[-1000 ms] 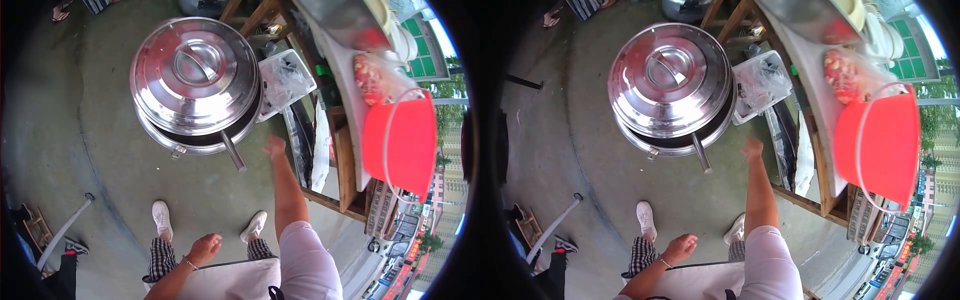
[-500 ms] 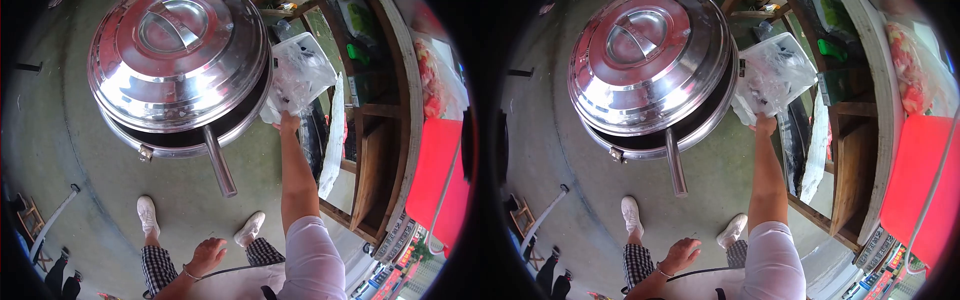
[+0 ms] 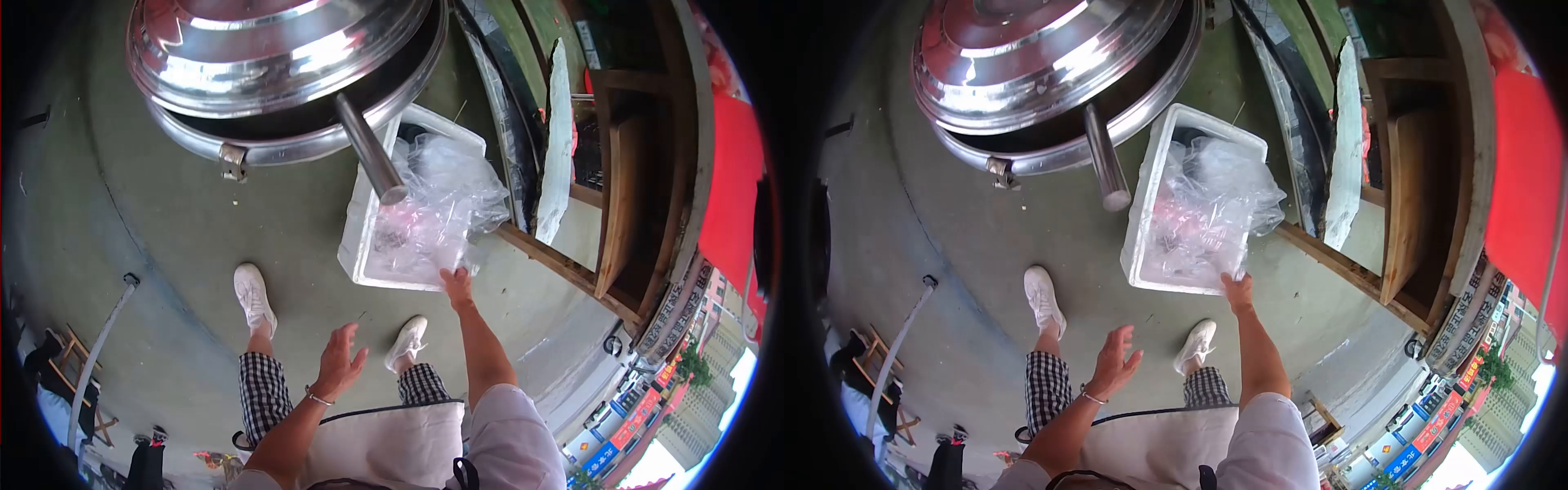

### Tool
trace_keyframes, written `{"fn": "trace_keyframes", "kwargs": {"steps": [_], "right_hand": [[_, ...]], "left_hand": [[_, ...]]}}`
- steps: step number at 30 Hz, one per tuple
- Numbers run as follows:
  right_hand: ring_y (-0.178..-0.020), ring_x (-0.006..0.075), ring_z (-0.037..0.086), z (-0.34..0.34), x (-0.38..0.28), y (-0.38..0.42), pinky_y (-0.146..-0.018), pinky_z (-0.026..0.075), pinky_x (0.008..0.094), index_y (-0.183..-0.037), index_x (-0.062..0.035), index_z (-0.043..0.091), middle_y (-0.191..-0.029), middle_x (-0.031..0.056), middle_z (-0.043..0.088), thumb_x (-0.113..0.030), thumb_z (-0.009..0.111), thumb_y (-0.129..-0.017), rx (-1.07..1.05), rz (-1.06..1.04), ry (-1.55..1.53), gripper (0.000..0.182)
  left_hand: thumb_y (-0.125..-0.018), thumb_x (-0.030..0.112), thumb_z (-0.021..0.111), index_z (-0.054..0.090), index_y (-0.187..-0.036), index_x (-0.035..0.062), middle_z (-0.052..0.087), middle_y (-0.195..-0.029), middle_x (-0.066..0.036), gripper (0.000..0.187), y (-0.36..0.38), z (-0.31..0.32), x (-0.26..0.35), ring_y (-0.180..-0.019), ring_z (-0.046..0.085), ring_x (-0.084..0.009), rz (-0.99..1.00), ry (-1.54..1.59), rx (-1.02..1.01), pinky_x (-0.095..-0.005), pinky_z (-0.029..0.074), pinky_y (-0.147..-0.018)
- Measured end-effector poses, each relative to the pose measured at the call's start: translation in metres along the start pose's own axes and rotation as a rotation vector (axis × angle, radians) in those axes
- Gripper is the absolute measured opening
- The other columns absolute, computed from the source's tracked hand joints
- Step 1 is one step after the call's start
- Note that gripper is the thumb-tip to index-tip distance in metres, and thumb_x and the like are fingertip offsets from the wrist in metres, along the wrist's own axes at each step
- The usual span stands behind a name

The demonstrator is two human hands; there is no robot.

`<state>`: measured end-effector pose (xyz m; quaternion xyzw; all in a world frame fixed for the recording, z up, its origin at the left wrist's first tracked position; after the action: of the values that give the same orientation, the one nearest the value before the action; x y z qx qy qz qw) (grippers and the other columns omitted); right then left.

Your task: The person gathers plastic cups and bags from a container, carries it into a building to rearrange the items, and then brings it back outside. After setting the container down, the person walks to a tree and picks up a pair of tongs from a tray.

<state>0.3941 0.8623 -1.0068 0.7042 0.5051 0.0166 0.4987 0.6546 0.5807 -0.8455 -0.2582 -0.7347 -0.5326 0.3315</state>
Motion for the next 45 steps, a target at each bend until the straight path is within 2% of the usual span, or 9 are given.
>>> {"fn": "trace_keyframes", "kwargs": {"steps": [7,10,14,19,23,27,35,38,45], "right_hand": [[-0.095,0.0195,0.061,0.050,0.095,0.016,-0.081,0.049,0.0319,-0.126,0.0010,0.053,-0.107,0.0116,0.065,-0.004,0.072,-0.074,-0.130,-0.050,0.067,0.056],[-0.135,0.0342,0.036,0.001,-0.004,0.040,-0.101,0.044,0.0408,-0.148,-0.0066,0.027,-0.152,0.0203,0.023,0.001,0.080,-0.065,0.074,-0.437,0.141,0.099],[-0.137,0.0365,0.033,0.034,-0.182,0.097,-0.107,0.038,0.0428,-0.148,-0.0061,0.026,-0.151,0.0199,0.024,-0.002,0.086,-0.059,-0.062,-0.735,0.299,0.107],[-0.118,0.0369,0.049,0.162,-0.098,0.121,-0.091,0.030,0.0576,-0.122,0.0006,0.054,-0.124,0.0194,0.056,-0.009,0.070,-0.076,-0.086,-0.805,0.501,0.049],[-0.115,0.0375,0.052,0.164,-0.083,0.160,-0.094,0.038,0.0467,-0.111,-0.0018,0.061,-0.117,0.0159,0.060,0.008,0.060,-0.067,-0.460,-0.675,0.210,0.045],[-0.112,0.0391,0.054,0.066,-0.129,0.157,-0.100,0.042,0.0397,-0.121,-0.0038,0.058,-0.119,0.0184,0.060,0.006,0.063,-0.069,0.043,-0.898,0.153,0.053],[-0.083,0.0172,0.066,0.159,-0.031,0.117,-0.072,0.053,0.0343,-0.112,-0.0055,0.061,-0.092,0.0104,0.068,-0.009,0.072,-0.077,-0.103,-0.158,-0.377,0.036],[-0.059,0.0155,0.059,0.147,-0.091,0.182,-0.056,0.047,0.0285,-0.094,-0.0054,0.064,-0.073,0.0094,0.062,0.000,0.063,-0.079,0.132,-0.480,-0.250,0.016],[-0.061,0.0240,0.059,0.177,-0.118,0.226,-0.062,0.048,0.0344,-0.091,-0.0038,0.061,-0.071,0.0112,0.059,0.004,0.058,-0.077,-0.416,-0.671,-0.161,0.017]], "left_hand": [[-0.072,0.009,0.080,0.019,-0.150,0.0105,0.037,-0.136,-0.019,0.099,0.008,0.011,-0.028,-0.116,0.053,-0.0286,-0.109,0.178,0.198,-0.0407,0.054,-0.088],[-0.069,0.008,0.082,0.018,-0.150,0.0100,0.036,-0.137,-0.018,0.103,-0.030,0.003,-0.011,-0.121,0.049,-0.0293,0.025,0.137,0.283,-0.0411,0.052,-0.091],[-0.069,0.017,0.085,0.013,-0.152,0.0099,0.032,-0.143,-0.019,0.110,-0.099,0.004,0.020,-0.129,0.041,-0.0334,0.168,0.041,0.213,-0.0452,0.044,-0.103],[-0.072,0.026,0.085,0.018,-0.153,0.0148,0.029,-0.148,-0.018,0.106,-0.166,0.045,-0.027,-0.134,0.032,-0.0292,-0.162,0.588,0.132,-0.0399,0.039,-0.104],[-0.075,0.000,0.070,0.046,-0.133,0.0107,0.056,-0.122,-0.007,0.063,-0.161,0.048,-0.086,-0.109,0.055,-0.0192,-0.061,0.320,0.323,-0.0313,0.047,-0.091],[-0.074,-0.008,0.060,0.051,-0.123,0.0092,0.061,-0.111,-0.004,0.053,-0.127,0.036,-0.113,-0.099,0.060,-0.0151,-0.067,0.697,0.503,-0.0298,0.050,-0.087],[-0.082,0.007,0.064,0.051,-0.122,0.0110,0.060,-0.115,-0.002,0.042,-0.070,0.037,-0.127,-0.104,0.059,-0.0167,-0.188,1.121,0.505,-0.0310,0.050,-0.086],[-0.086,0.016,0.065,0.053,-0.121,0.0108,0.061,-0.111,-0.003,0.037,-0.068,0.036,-0.103,-0.099,0.060,-0.0160,-0.322,1.209,0.314,-0.0303,0.050,-0.084],[-0.087,0.020,0.066,0.063,-0.105,0.0049,0.066,-0.097,-0.006,0.024,-0.043,0.050,-0.143,-0.086,0.064,-0.0190,-0.531,1.251,0.047,-0.0311,0.052,-0.083]]}}
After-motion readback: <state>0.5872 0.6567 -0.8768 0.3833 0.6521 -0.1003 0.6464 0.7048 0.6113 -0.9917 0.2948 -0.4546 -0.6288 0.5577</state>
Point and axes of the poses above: each hand's wrist, its own y-axis away from the middle knuckle, its own z-axis out of the palm, x = y × z, the point moved 10 cm from there along -y, towards the middle knuckle
